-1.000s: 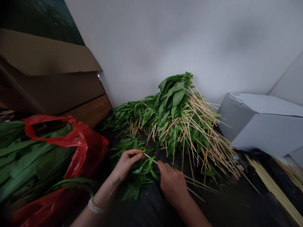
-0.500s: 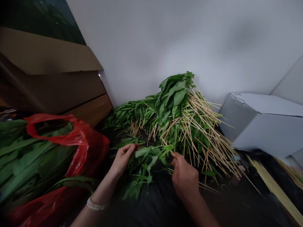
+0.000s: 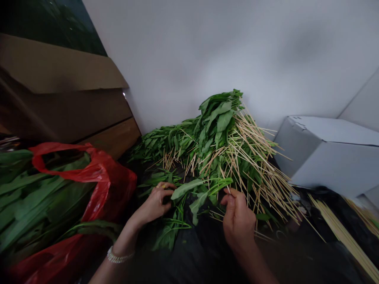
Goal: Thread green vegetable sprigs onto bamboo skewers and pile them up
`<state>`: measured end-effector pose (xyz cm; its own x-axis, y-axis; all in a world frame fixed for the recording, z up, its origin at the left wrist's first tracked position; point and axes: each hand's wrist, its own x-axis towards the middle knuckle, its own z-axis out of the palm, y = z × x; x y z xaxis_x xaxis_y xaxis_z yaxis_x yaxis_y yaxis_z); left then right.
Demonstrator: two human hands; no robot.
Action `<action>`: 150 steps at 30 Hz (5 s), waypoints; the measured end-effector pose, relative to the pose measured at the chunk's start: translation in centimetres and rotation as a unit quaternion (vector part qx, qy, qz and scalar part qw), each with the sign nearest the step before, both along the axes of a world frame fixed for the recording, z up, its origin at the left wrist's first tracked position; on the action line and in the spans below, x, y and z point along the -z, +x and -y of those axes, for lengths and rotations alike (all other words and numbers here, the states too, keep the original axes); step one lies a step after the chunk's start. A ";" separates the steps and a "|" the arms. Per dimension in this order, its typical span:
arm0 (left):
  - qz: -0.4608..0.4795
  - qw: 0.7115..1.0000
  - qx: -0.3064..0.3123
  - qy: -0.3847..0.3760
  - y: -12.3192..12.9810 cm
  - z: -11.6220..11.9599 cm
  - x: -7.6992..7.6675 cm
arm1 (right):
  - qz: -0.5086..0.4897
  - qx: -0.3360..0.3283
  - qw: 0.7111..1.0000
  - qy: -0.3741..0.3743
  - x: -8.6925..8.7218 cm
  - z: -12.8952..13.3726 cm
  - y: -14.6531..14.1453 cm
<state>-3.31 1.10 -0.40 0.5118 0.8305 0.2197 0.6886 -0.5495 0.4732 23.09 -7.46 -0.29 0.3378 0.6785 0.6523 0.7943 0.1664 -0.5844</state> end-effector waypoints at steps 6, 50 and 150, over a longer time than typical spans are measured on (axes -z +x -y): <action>0.097 0.995 -0.019 0.032 0.6 -0.3 -0.3 | -0.003 -0.036 0.999 0.010 0.4 0.0 -0.2; 0.512 0.809 -0.121 -0.264 2.7 0.7 0.1 | 0.211 -0.191 0.957 -0.059 2.0 -0.1 -3.3; 0.479 0.830 -0.098 -0.268 3.3 1.2 0.0 | 0.229 -0.167 0.957 -0.061 2.0 -0.1 -3.3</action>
<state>-0.01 -0.08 -0.36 0.1597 0.9870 0.0200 -0.0933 -0.0050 0.9956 19.83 -7.40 -2.26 -0.2138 0.7794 0.5889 0.8863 0.4083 -0.2186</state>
